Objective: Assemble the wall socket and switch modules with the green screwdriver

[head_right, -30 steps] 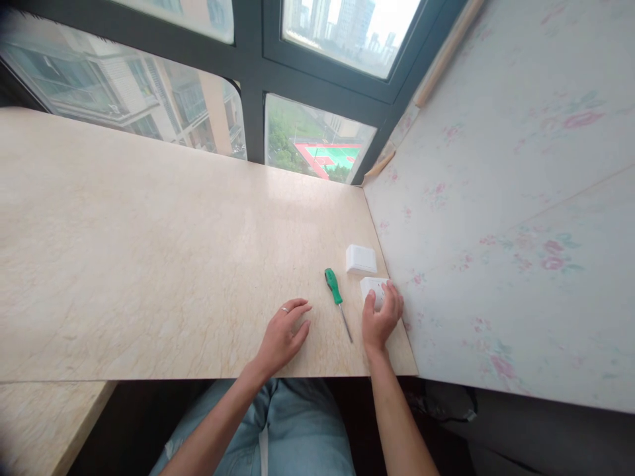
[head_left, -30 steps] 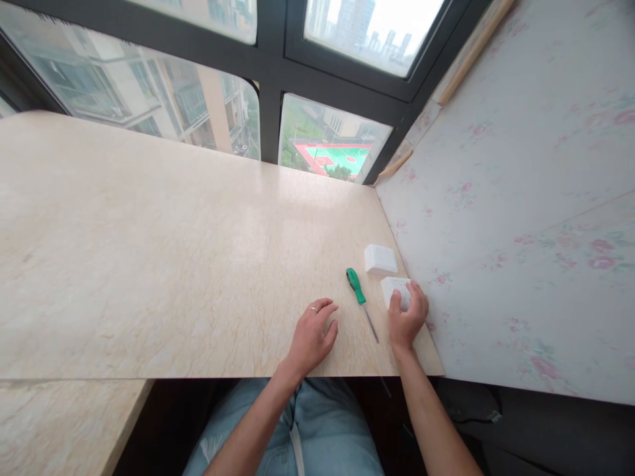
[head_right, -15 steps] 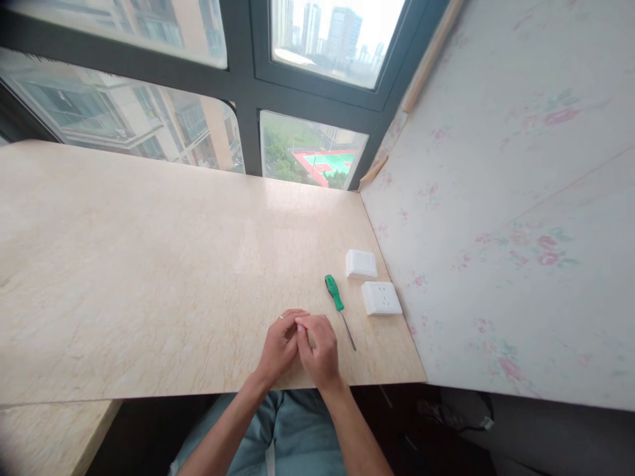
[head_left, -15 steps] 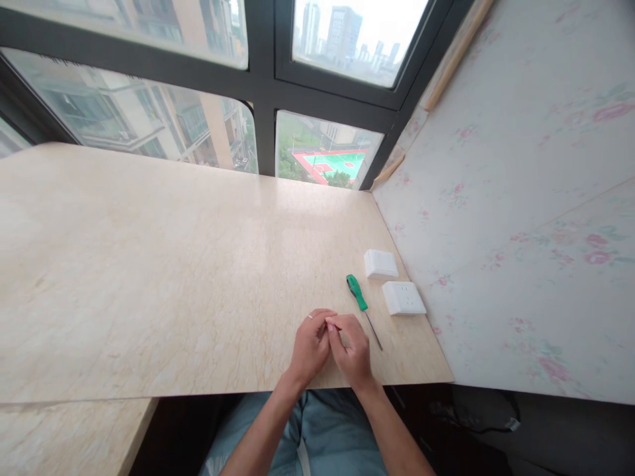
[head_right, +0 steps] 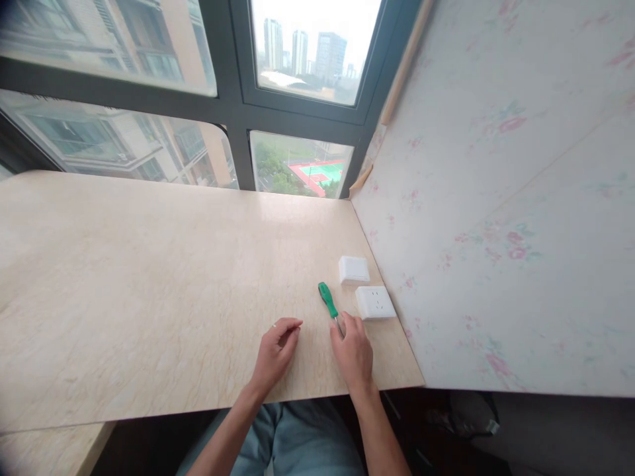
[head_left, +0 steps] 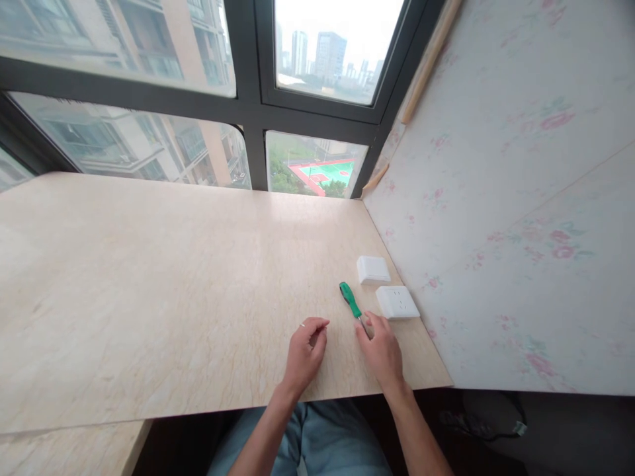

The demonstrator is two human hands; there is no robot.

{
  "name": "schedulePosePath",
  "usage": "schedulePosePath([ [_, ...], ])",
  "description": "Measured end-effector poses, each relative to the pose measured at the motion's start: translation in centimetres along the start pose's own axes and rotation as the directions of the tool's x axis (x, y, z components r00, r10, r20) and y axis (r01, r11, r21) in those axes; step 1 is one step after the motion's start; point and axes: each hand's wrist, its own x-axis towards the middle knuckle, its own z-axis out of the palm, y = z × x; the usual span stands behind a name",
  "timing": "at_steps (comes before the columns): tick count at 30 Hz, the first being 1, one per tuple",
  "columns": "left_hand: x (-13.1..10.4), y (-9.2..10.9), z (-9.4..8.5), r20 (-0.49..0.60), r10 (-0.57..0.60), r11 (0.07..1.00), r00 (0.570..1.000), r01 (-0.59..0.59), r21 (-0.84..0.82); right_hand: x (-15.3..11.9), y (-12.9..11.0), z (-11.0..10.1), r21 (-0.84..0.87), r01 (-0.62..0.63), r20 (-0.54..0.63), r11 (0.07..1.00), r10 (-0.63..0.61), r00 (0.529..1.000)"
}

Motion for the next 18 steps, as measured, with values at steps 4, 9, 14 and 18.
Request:
schedulePosePath([
  [4,-0.1,0.0,-0.1,0.009,-0.013,1.0,1.0,0.013,0.006,1.7,0.6,-1.6,0.06,0.117,-0.164,0.991,-0.106,0.981],
  [9,0.0,-0.1,-0.1,0.011,-0.019,1.0,1.0,0.019,0.016,7.3,2.8,-3.6,-0.08,0.112,-0.157,0.99,-0.123,0.98],
  [14,0.1,-0.1,-0.1,0.01,-0.017,1.0,1.0,0.016,0.024,14.1,3.3,-2.7,-0.163,0.065,0.062,0.984,-0.056,0.996],
  [18,0.1,-0.1,-0.1,0.002,-0.021,0.999,1.0,0.021,0.025,17.5,2.1,-1.4,-0.246,0.099,0.277,0.964,-0.028,0.96],
])
